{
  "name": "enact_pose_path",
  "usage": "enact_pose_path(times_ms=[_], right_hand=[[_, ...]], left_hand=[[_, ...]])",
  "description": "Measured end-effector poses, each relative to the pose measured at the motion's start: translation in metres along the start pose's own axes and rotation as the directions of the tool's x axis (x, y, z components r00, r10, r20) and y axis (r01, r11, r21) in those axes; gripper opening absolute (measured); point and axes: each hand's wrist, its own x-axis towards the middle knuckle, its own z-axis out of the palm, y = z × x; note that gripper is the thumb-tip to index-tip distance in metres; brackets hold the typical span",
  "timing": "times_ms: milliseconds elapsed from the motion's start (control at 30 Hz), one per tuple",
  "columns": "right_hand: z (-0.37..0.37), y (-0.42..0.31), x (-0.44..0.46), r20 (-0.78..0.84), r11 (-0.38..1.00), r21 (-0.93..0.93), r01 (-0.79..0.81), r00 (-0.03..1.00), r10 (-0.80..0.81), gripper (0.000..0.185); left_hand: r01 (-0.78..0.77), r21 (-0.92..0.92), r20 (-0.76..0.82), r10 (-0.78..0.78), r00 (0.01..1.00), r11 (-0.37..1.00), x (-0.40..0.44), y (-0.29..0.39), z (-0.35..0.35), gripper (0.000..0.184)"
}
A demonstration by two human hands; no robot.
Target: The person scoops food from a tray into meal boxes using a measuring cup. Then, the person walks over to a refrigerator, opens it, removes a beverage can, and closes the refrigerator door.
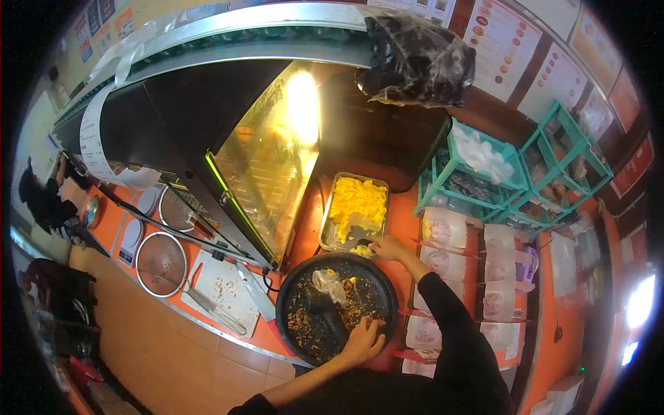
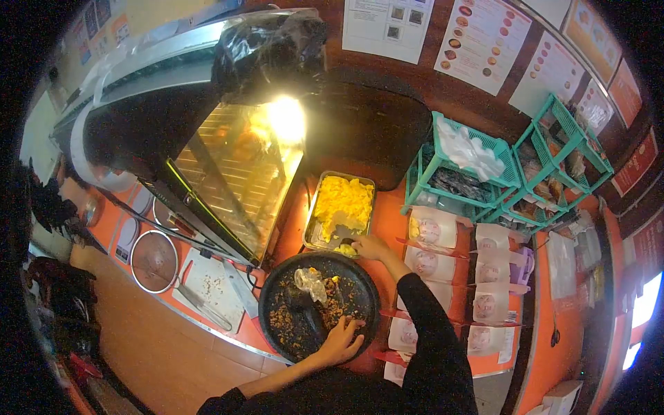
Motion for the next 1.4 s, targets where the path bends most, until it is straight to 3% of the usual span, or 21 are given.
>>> enact_pose_path(times_ms=[33,100,133,200,333,400,533,600,700,767,833,1000,1200,1333,1400], right_hand=[[0.004,0.010,0.010,-0.004,1.000,0.002,0.000,1.000,0.000,0.036],[0.002,0.019,0.028,0.207,0.903,0.377,-0.206,0.969,0.135,0.036],[0.001,0.024,0.032,0.201,0.904,0.378,-0.199,0.971,0.130,0.036],[-0.008,0.018,0.033,0.268,0.684,0.604,-0.409,0.913,0.309,0.038],[-0.017,0.012,0.037,0.243,0.623,0.619,-0.478,0.871,0.426,0.033],[-0.027,0.005,0.033,0.377,0.362,0.747,-0.558,0.804,0.460,0.031],[-0.042,-0.015,0.023,0.405,0.276,0.777,-0.566,0.785,0.469,0.031],[-0.035,-0.009,0.026,0.477,0.059,0.836,-0.546,0.775,0.414,0.030],[-0.031,-0.012,0.026,0.411,-0.043,0.896,-0.441,0.790,0.456,0.023],[-0.034,-0.014,0.022,0.408,-0.058,0.902,-0.427,0.802,0.437,0.022],[-0.036,-0.016,0.019,0.406,-0.077,0.907,-0.415,0.810,0.422,0.022],[-0.030,-0.010,0.019,0.362,0.040,0.909,-0.414,0.836,0.412,0.029],[-0.034,-0.014,0.018,0.396,-0.002,0.893,-0.450,0.785,0.476,0.024],[-0.013,0.005,0.027,0.388,0.038,0.892,-0.449,0.809,0.442,0.026],[0.006,0.023,0.036,0.148,0.376,0.840,-0.390,0.833,0.534,0.030]], left_hand=[[0.013,0.003,0.006,-0.013,1.000,1.000,-0.001,-0.001,0.001,0.037],[0.016,-0.005,0.026,-0.016,1.000,1.000,-0.002,-0.001,0.001,0.037],[0.023,-0.017,0.043,-0.022,0.999,1.000,-0.001,-0.001,0.000,0.037],[0.006,0.018,0.032,-0.006,0.999,1.000,-0.001,-0.002,-0.001,0.036],[0.043,-0.062,0.055,-0.040,0.998,0.997,0.000,-0.007,0.001,0.034],[0.027,-0.062,0.052,-0.024,0.998,0.998,0.001,-0.007,0.001,0.033],[-0.065,-0.088,0.052,0.070,0.996,0.994,0.004,-0.011,0.009,0.025],[-0.114,-0.075,0.052,0.118,0.992,0.991,0.005,-0.011,0.011,0.023],[-0.122,-0.119,0.105,0.135,0.985,0.985,0.005,-0.002,0.005,0.019],[-0.012,-0.181,0.198,0.048,0.979,0.983,0.006,0.005,-0.001,0.018],[-0.036,-0.185,0.179,0.070,0.981,0.982,0.008,-0.002,0.005,0.018],[-0.058,-0.188,0.136,0.085,0.987,0.980,0.012,0.001,0.006,0.017],[-0.049,-0.176,0.154,0.077,0.985,0.983,0.016,0.004,0.004,0.017],[-0.018,-0.168,0.151,0.044,0.987,0.986,0.018,0.003,0.005,0.017],[-0.024,-0.162,0.134,0.046,0.990,0.986,0.019,0.000,0.007,0.017]])
